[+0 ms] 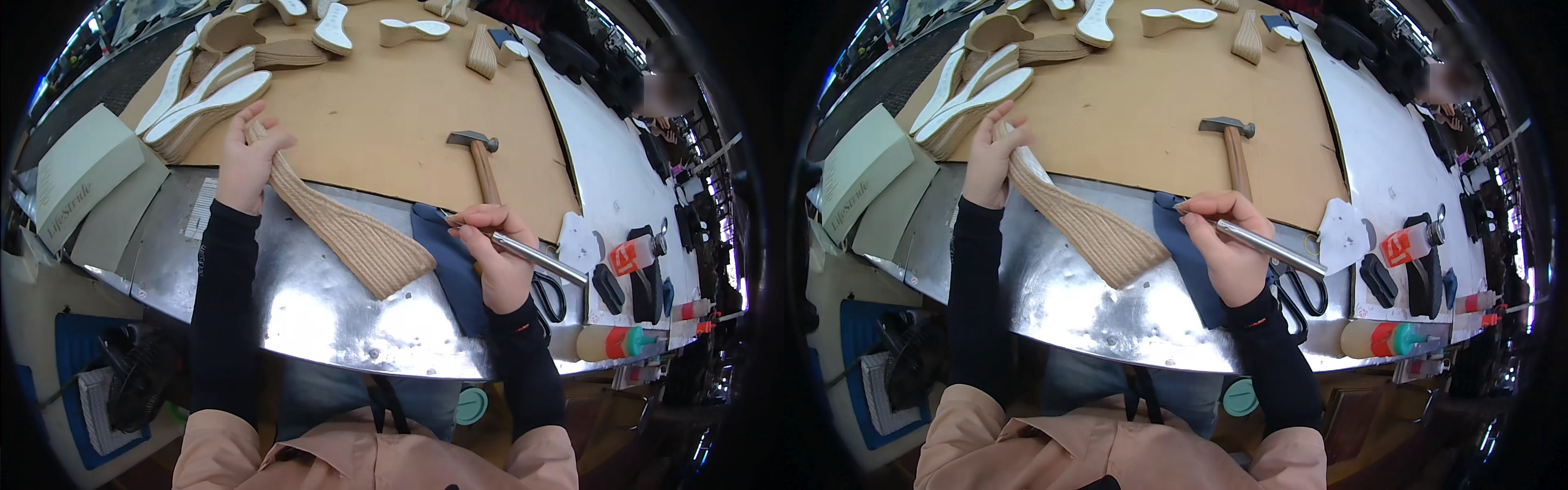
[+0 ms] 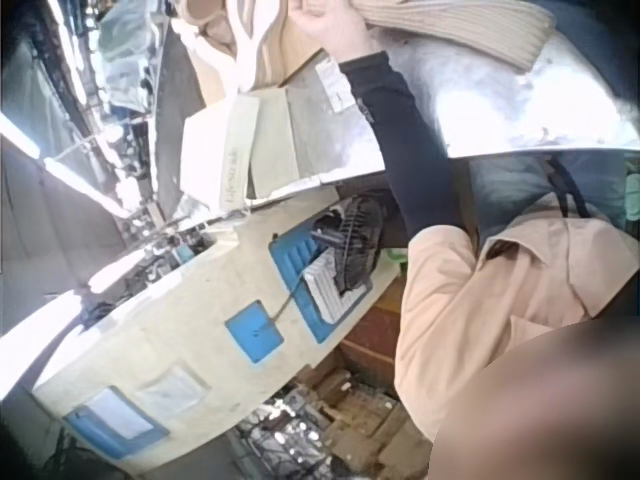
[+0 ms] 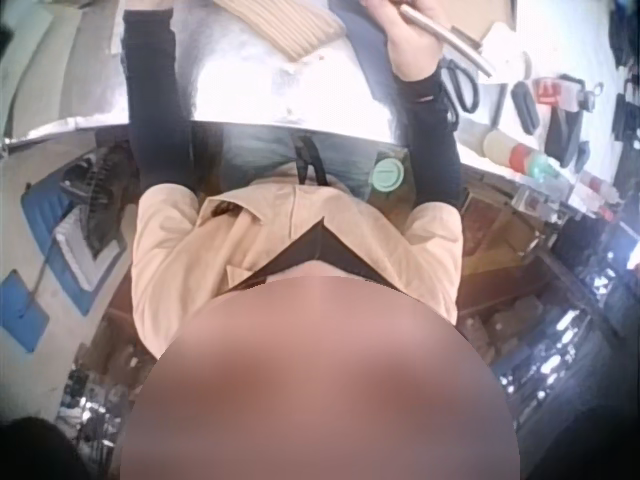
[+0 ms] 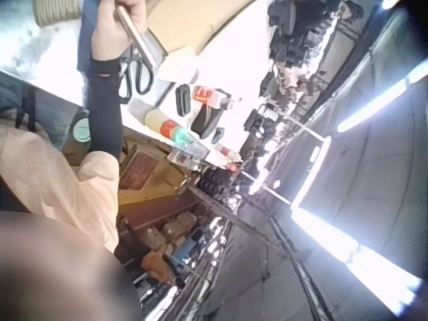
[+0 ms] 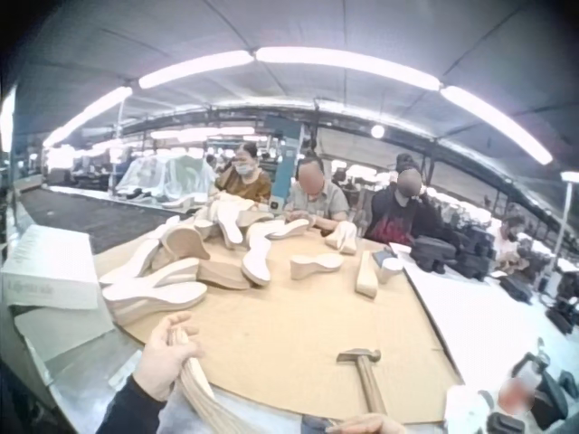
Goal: The person uses a metal awl to puncture and stitch the edge of a woven shoe sole, then uses pliers to pull the thread tight. They handle multiple sole pieces and place the finished sole on the table.
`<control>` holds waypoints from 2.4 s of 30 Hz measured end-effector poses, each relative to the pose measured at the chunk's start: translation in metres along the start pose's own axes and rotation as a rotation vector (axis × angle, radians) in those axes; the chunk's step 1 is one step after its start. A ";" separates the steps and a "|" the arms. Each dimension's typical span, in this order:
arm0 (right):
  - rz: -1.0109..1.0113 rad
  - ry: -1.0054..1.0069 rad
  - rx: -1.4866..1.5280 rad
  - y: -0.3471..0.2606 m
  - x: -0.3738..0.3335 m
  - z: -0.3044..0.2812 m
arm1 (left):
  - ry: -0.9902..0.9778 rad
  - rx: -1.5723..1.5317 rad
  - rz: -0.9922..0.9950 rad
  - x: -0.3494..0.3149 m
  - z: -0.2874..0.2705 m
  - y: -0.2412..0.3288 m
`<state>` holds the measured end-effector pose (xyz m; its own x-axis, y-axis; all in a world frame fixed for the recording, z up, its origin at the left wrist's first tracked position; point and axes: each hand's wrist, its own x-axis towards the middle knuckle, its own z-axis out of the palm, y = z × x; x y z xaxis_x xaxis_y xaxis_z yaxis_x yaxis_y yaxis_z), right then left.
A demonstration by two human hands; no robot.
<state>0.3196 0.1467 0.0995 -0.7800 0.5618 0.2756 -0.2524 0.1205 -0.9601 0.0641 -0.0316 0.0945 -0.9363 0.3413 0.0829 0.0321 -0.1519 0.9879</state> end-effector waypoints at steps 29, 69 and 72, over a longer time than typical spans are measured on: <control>-0.438 -0.323 -0.418 0.003 -0.015 -0.005 | -0.896 0.549 0.652 -0.087 0.067 0.007; -0.382 -0.270 -0.437 0.000 -0.021 -0.003 | -0.888 0.655 0.616 -0.091 0.066 0.010; -0.393 -0.269 -0.399 0.001 -0.021 -0.003 | -0.848 0.689 0.627 -0.094 0.068 0.008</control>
<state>0.3370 0.1375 0.0932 -0.8021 0.1935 0.5650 -0.3574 0.6024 -0.7137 0.1761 -0.0020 0.1034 -0.1841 0.9117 0.3673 0.8032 -0.0759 0.5908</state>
